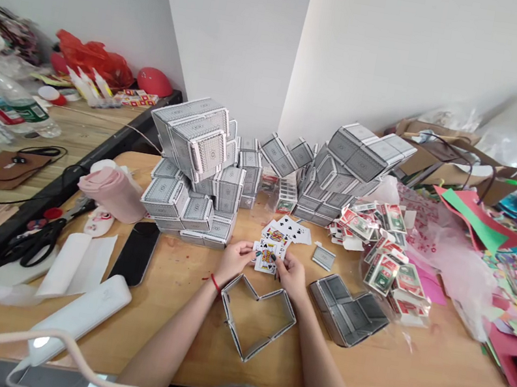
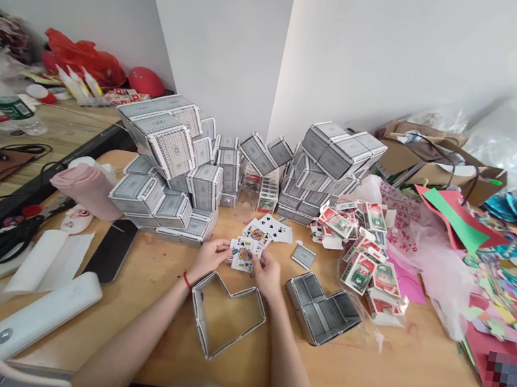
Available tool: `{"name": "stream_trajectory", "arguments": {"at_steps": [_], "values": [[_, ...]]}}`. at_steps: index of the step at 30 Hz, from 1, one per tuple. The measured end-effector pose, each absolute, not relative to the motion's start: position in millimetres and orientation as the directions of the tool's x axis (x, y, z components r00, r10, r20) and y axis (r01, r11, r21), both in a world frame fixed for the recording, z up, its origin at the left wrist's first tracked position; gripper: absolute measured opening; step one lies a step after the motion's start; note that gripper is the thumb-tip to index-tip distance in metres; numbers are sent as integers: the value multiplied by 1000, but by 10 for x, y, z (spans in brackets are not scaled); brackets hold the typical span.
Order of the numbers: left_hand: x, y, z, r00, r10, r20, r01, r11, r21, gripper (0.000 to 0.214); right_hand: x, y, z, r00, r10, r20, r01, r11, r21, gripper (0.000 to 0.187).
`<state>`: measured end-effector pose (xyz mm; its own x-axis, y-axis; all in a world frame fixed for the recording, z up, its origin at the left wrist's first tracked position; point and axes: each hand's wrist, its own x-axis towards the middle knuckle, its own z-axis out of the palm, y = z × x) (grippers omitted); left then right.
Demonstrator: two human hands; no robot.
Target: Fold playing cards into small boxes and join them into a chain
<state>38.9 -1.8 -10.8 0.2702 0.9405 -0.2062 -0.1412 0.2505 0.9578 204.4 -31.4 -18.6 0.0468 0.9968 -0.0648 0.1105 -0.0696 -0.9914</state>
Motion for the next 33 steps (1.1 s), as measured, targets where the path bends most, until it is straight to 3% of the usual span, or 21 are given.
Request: {"name": "stream_trajectory", "arguments": {"at_steps": [15,33], "values": [[383,-12,-126,258,940,-225,-92,256,962,26,2102,-240,-72,-22,988,-155,306,-142,-941,31],[382,-10,-159,253,945,-207,-79,233,969,22,2082,-254,-134,-52,989,-141,180,-129,-975,29]]}}
